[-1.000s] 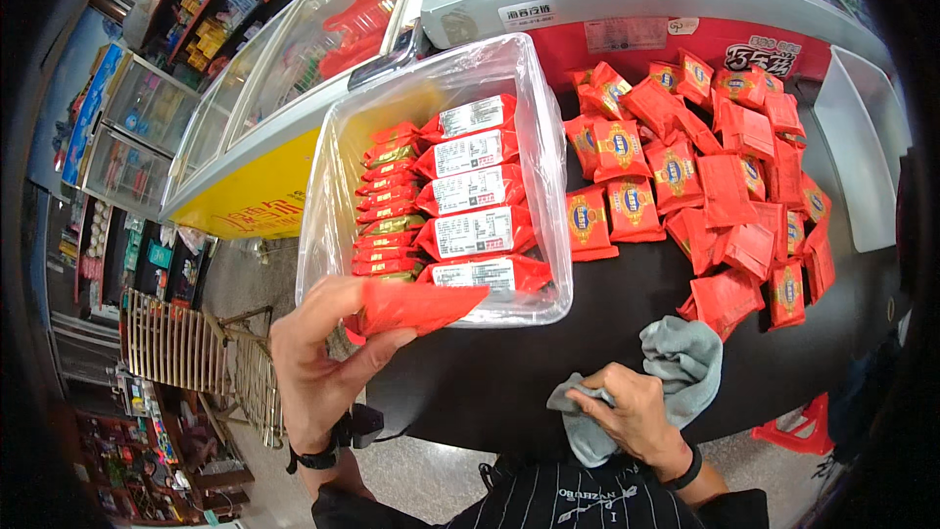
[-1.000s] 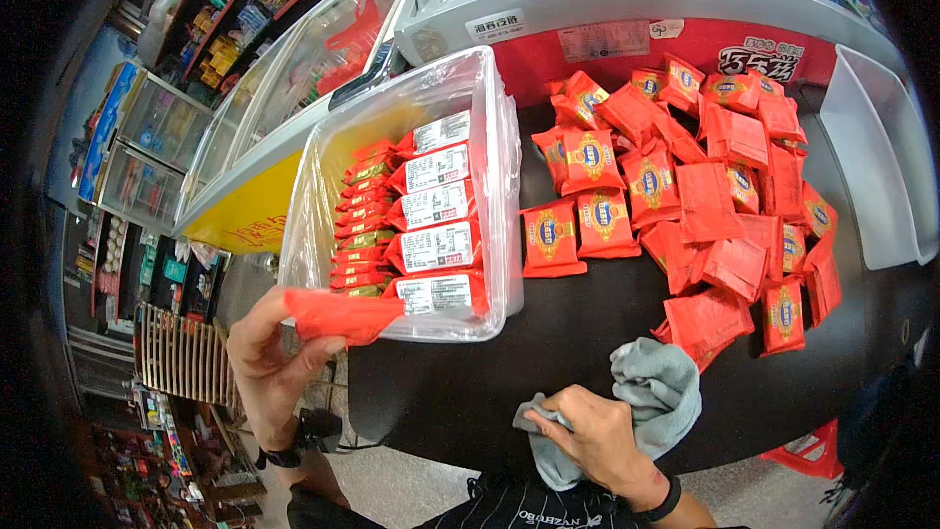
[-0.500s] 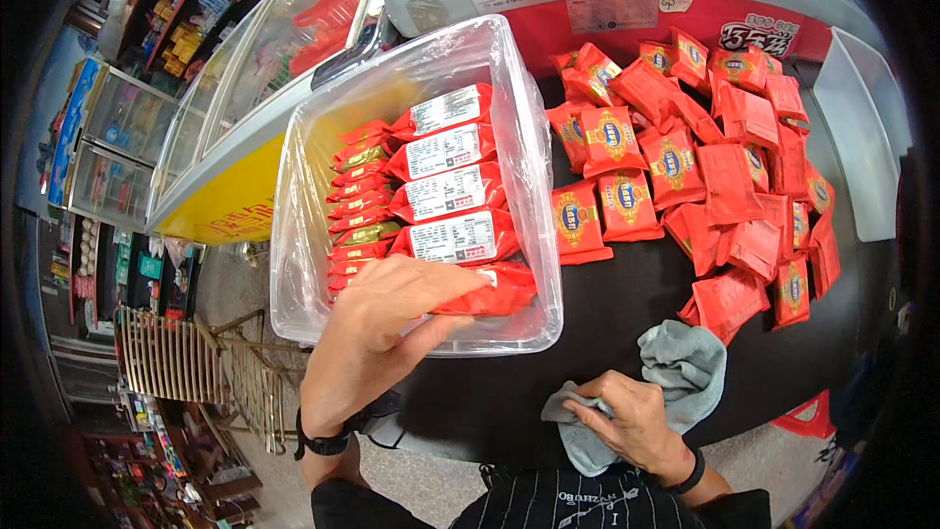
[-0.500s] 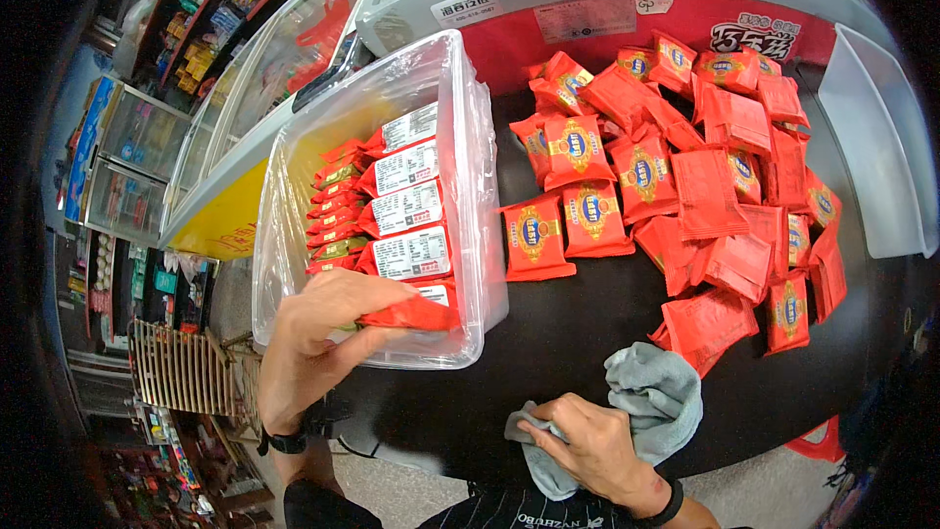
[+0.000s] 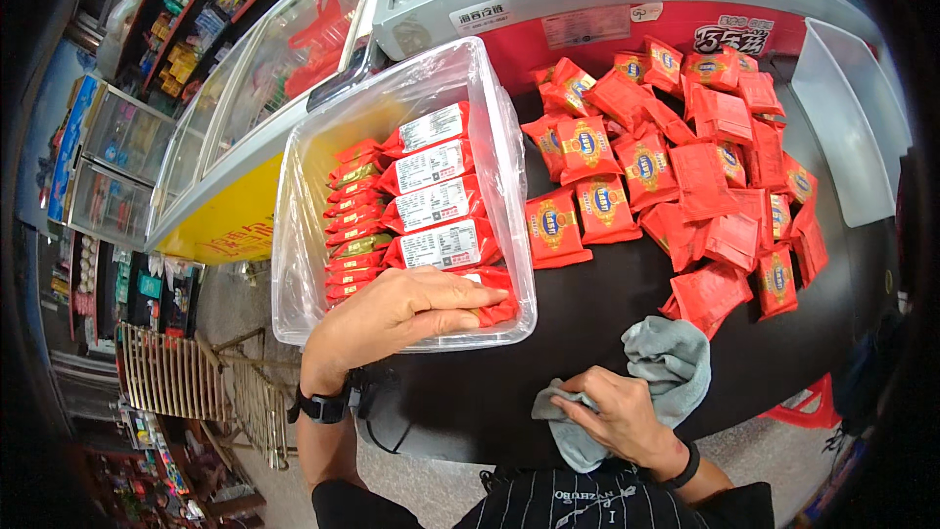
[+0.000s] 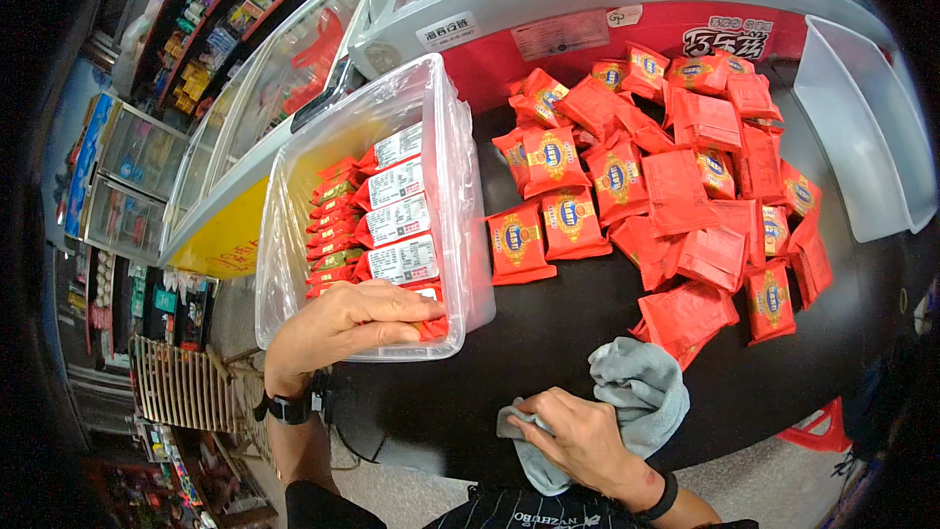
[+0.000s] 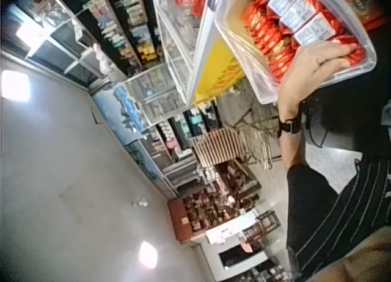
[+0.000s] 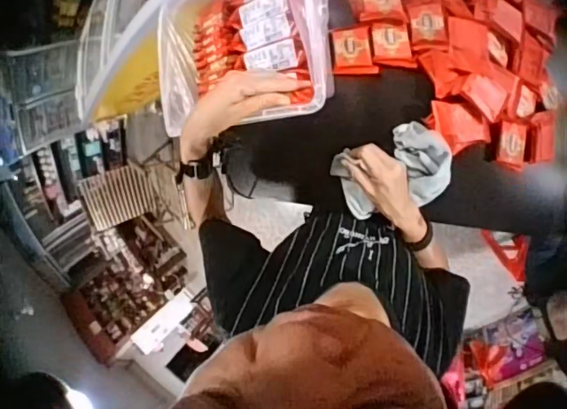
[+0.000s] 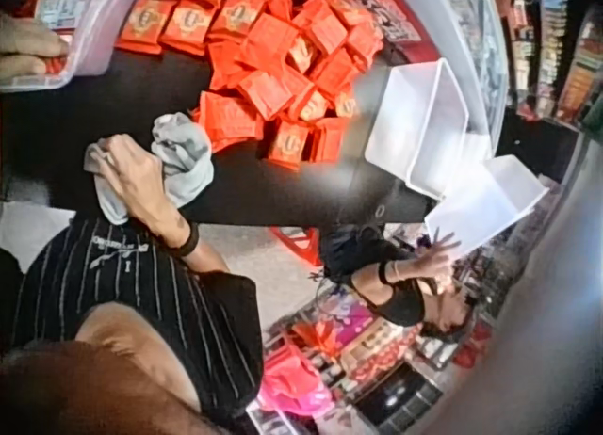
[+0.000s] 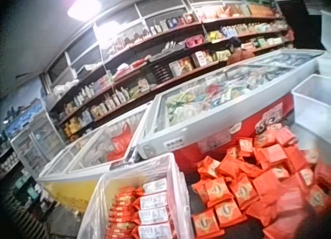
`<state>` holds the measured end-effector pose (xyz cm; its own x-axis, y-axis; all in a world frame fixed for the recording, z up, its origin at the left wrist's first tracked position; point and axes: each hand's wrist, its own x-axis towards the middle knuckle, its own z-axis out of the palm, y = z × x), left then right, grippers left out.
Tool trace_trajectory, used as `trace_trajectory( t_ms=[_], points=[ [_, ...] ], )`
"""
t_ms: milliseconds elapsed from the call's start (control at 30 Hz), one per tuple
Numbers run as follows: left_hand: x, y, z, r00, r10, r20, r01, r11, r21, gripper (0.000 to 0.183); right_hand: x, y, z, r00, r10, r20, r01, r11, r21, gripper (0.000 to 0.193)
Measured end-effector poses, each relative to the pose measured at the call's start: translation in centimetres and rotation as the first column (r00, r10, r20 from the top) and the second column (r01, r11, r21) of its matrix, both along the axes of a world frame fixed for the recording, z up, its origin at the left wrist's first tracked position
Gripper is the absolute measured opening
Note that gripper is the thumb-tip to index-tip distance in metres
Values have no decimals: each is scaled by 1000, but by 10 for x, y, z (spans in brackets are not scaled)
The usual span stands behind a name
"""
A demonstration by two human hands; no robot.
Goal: Wiping down small red packages with a cloth and organizing them in a bin.
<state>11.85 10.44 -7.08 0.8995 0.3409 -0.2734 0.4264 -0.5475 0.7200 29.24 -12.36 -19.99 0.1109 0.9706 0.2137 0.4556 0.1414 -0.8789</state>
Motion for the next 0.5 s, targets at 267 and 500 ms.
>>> trace_trajectory(
  t_ms=[267,500],
  points=[
    [4,4,1,993,-13,-114,9,1000,-28,38,-1,-1,2,1000,12,7,-12,1000,-20,18],
    [-11,-12,21,987,160,15,-161,980,115,35,-3,-3,-2,1000,10,8,-10,1000,22,19]
  ],
)
